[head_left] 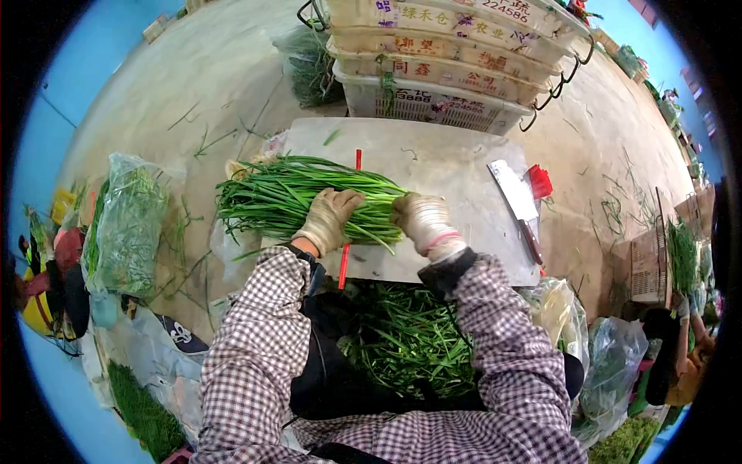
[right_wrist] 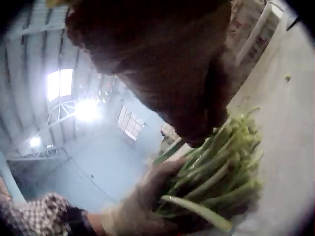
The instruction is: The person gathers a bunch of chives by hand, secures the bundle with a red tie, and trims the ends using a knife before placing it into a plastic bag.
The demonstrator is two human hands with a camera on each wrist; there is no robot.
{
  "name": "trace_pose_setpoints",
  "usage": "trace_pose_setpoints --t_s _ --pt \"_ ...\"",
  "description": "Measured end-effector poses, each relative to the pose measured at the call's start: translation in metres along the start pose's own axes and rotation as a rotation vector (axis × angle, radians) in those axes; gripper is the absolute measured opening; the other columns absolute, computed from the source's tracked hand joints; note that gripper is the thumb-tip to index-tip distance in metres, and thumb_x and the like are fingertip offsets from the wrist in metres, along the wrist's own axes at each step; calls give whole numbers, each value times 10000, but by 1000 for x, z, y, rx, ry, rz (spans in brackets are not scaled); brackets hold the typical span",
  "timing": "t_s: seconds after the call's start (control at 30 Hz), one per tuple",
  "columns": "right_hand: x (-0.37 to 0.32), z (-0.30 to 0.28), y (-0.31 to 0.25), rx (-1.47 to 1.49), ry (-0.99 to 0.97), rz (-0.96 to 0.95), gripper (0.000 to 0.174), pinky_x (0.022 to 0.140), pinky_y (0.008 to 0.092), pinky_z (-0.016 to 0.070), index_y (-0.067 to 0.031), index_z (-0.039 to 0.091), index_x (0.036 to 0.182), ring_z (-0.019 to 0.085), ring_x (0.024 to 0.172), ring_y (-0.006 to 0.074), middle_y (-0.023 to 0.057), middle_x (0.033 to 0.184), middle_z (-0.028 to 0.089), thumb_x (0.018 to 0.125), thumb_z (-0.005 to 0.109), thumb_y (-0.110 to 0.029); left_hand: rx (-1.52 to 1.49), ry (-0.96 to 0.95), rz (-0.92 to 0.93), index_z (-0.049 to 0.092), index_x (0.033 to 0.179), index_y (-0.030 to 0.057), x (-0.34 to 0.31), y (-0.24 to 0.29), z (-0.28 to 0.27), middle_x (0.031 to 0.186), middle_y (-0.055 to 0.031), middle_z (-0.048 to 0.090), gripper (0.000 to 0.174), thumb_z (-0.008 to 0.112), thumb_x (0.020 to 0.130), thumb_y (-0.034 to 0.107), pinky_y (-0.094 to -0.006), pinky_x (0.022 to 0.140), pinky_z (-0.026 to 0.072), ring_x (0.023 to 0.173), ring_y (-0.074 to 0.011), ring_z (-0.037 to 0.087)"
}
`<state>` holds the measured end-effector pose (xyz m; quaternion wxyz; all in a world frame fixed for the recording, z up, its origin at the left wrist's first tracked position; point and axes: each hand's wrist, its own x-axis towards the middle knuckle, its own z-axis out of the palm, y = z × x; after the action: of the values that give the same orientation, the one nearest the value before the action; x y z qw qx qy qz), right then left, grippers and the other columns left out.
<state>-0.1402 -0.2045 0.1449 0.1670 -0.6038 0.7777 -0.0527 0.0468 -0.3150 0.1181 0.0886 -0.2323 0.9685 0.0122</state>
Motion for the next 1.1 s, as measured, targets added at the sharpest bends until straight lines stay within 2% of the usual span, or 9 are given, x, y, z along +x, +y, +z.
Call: trace_pose_setpoints --t_s 0.23,0.3,0.37,0.5,0.53,0.63,0.77,0.93,1.1 --pt "25 38 41 196 135 179 191 681 383 519 -73 663 960 670 796 278 162 912 688 865 621 -233 -38 131 27 343 1415 122 -3 -2 15 1369 -67 410 990 855 591 318 -453 1144 236 1281 -275 386" --pt "-14 20 58 1311 391 358 215 615 310 509 -33 613 1068 623 640 230 90 860 677 863 617 -96 -74 178 45 358 1401 111 -4 -4 18 1363 -85 414 987 859 571 293 -465 1143 239 1268 -288 398" --pt "-38 9 62 1467 484 500 191 571 247 469 -41 601 1073 553 596 151 50 825 640 883 591 -63 -111 176 54 361 1400 107 -6 -2 11 1358 -92 422 988 860 567 287 -468 1138 246 1263 -289 406" --pt "-47 53 50 1283 145 307 317 585 239 444 -15 548 1237 554 673 99 38 864 631 924 575 -56 -14 84 21 338 1437 137 -4 0 6 1398 -62 401 963 819 638 376 -435 1153 208 1289 -256 394" --pt "-36 77 56 1263 126 284 403 758 331 507 -31 556 1269 641 863 220 133 1029 685 899 637 -169 -21 100 24 343 1434 139 -4 0 7 1392 -59 405 968 823 628 377 -433 1148 216 1284 -256 400" --pt "-16 95 56 1162 5 294 373 825 347 494 -34 606 1213 642 936 230 123 1051 692 892 655 -218 -11 123 31 345 1433 139 -4 -2 11 1383 -58 410 966 817 628 390 -429 1143 221 1282 -258 401" --pt "-41 57 44 1191 181 332 304 771 305 494 -31 660 1109 616 851 176 76 959 699 890 662 -242 -32 112 19 339 1434 123 -3 1 8 1380 -69 409 989 831 613 372 -428 1146 225 1282 -267 397" --pt "-76 28 62 1388 424 442 234 530 208 361 -31 688 1010 448 603 49 -19 705 570 877 687 -223 -46 84 16 334 1438 101 -3 2 4 1409 -91 393 1010 848 603 343 -436 1156 230 1301 -275 382" --pt "-157 -25 72 1625 537 -109 212 511 242 359 -13 653 886 466 577 99 -4 682 532 879 665 -225 -46 40 -9 343 1443 158 -2 -2 0 1452 -75 371 938 812 658 371 -426 1166 194 1334 -273 362"
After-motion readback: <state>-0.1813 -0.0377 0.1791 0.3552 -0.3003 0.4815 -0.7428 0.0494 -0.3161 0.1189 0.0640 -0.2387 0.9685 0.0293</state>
